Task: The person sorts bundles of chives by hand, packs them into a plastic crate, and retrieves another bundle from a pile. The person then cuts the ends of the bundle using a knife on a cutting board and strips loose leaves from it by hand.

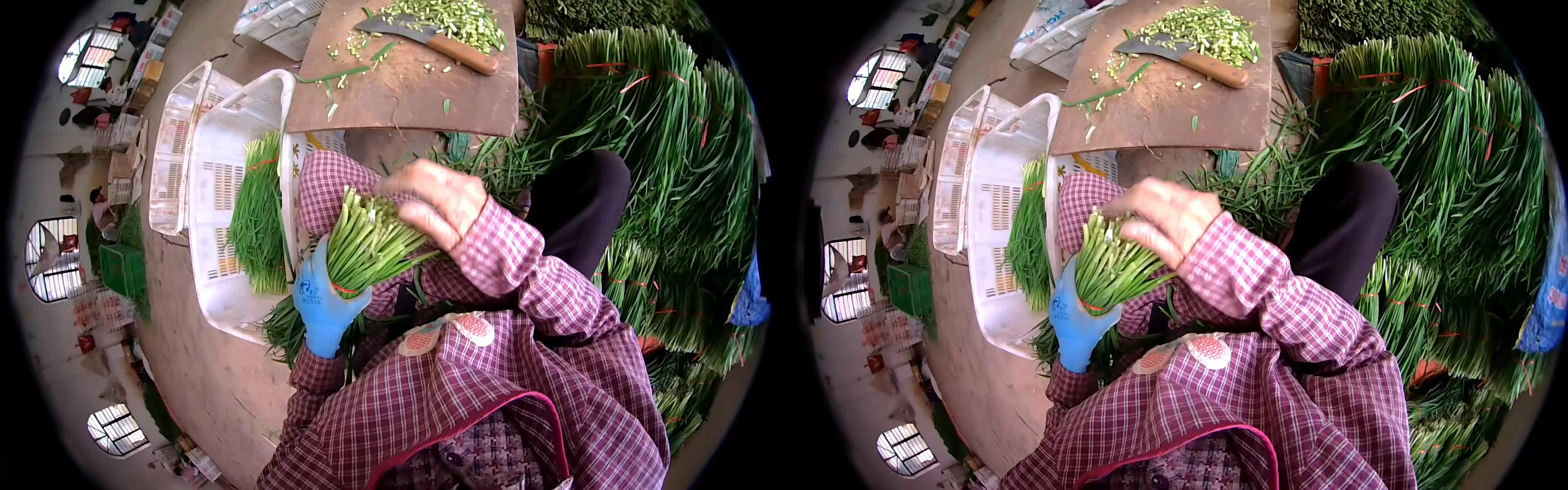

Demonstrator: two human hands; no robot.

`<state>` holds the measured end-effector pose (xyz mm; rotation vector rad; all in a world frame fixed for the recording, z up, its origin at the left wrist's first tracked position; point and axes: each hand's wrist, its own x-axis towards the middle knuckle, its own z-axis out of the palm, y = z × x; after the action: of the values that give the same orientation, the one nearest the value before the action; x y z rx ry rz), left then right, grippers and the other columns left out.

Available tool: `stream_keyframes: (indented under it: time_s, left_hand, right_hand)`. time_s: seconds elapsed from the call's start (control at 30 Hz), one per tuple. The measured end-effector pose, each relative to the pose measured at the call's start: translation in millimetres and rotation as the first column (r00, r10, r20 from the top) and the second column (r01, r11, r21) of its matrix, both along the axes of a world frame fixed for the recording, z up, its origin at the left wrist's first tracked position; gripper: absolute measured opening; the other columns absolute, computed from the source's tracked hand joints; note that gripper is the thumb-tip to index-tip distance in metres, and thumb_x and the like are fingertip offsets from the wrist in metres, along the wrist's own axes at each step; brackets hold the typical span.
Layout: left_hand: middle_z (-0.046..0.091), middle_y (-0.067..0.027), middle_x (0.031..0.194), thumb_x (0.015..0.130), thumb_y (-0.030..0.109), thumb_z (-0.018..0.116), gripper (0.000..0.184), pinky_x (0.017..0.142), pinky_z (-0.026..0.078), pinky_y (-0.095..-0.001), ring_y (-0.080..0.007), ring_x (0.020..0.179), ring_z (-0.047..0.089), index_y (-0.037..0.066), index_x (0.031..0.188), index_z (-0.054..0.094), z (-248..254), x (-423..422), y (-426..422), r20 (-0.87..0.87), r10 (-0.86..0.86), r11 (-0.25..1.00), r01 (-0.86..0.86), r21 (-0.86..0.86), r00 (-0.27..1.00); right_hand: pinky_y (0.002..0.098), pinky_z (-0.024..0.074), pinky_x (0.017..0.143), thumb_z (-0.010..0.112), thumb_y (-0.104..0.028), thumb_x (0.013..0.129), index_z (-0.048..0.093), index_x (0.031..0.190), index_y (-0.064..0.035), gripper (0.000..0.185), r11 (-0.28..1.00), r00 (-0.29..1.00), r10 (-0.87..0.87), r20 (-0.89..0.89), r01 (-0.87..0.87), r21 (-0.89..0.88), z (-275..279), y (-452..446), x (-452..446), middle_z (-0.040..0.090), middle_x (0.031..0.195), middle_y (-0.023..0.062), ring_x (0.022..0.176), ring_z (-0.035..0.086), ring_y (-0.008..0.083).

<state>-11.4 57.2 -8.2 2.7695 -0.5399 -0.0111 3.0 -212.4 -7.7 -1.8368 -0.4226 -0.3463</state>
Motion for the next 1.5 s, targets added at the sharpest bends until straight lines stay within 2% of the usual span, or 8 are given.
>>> stream_keyframes:
  time_s: [0.17,0.3,0.77,0.97,1.1,1.27,1.43,1.5]
  left_hand:
    - [0.057,-0.0204,0.117,0.055,0.029,0.084,0.095,0.088,0.049,-0.0447,-0.0365,0.103,0.060,0.004,0.137,0.043,3,-4,-15,0.043,0.038,0.992,-0.042,0.116,0.998]
    - [0.055,-0.0184,0.117,0.057,0.033,0.084,0.099,0.085,0.048,-0.0468,-0.0356,0.102,0.057,0.007,0.142,0.039,2,-16,-29,0.070,0.062,0.981,-0.073,0.177,0.996]
    - [0.055,-0.0142,0.107,0.057,0.035,0.085,0.103,0.084,0.044,-0.0458,-0.0324,0.096,0.055,0.010,0.144,0.038,-5,-13,-38,0.089,-0.003,0.958,-0.023,0.287,0.996]
    - [0.056,-0.0165,0.110,0.057,0.034,0.085,0.100,0.086,0.046,-0.0449,-0.0343,0.097,0.057,0.009,0.143,0.040,-7,-8,-34,0.086,0.008,0.985,-0.022,0.170,0.996]
    - [0.056,-0.0158,0.110,0.057,0.035,0.085,0.099,0.085,0.047,-0.0448,-0.0339,0.098,0.057,0.009,0.142,0.040,-4,-8,-34,0.076,0.009,0.977,-0.025,0.213,0.997]
    - [0.056,-0.0153,0.108,0.058,0.036,0.084,0.098,0.085,0.047,-0.0447,-0.0331,0.096,0.057,0.010,0.142,0.040,-3,-8,-38,0.092,0.031,0.969,-0.052,0.242,0.995]
    - [0.059,-0.0173,0.111,0.055,0.029,0.086,0.096,0.085,0.049,-0.0449,-0.0351,0.099,0.060,0.008,0.140,0.043,-3,-5,-23,0.039,-0.020,0.998,0.018,0.060,0.999]
    - [0.060,-0.0178,0.119,0.055,0.026,0.088,0.098,0.091,0.050,-0.0416,-0.0311,0.107,0.061,0.003,0.139,0.043,8,6,-11,-0.033,-0.028,0.999,0.027,-0.021,0.999]
  right_hand:
    - [0.0407,0.0547,0.080,0.053,-0.035,0.097,0.065,0.109,-0.0126,0.028,0.449,0.747,-0.147,-0.648,-0.534,-0.717,-59,-27,12,0.067,0.101,0.0122,0.092,0.066,0.0283]
    - [0.0433,0.0491,0.072,0.056,-0.032,0.097,0.062,0.097,0.0012,0.033,0.923,0.900,-0.364,-0.239,0.314,-0.224,-12,-25,-4,0.064,0.088,0.0216,0.082,0.063,0.0382]
    - [0.0429,0.0526,0.066,0.063,-0.024,0.090,0.064,0.091,-0.0029,0.021,0.759,0.842,-0.531,-0.100,0.420,-0.498,-27,-24,13,0.064,0.082,0.0154,0.072,0.064,0.0338]
    - [0.0339,0.0546,0.075,0.065,-0.020,0.086,0.065,0.097,-0.0129,0.014,0.951,0.949,0.184,0.255,-0.106,-0.291,-2,-7,-25,0.062,0.090,0.0051,0.083,0.062,0.0236]
    - [0.0359,0.0547,0.081,0.063,-0.023,0.089,0.068,0.092,-0.0104,0.014,0.514,0.872,-0.332,-0.359,-0.152,-0.844,-89,-53,-9,0.064,0.091,0.0071,0.087,0.064,0.0249]
    - [0.0341,0.0560,0.073,0.060,-0.031,0.091,0.065,0.093,-0.0119,0.020,0.955,0.956,-0.129,0.263,0.191,-0.226,-12,-7,-24,0.060,0.085,0.0064,0.083,0.061,0.0216]
    - [0.0403,0.0535,0.079,0.059,-0.030,0.093,0.069,0.101,-0.0097,0.024,0.705,0.638,-0.406,-0.654,-0.237,-0.668,-50,-33,-4,0.069,0.093,0.0144,0.087,0.068,0.0290]
    - [0.0402,0.0534,0.079,0.059,-0.029,0.093,0.068,0.098,-0.0067,0.025,0.845,0.878,-0.389,-0.280,0.218,-0.488,-50,-42,-19,0.069,0.092,0.0148,0.087,0.067,0.0304]
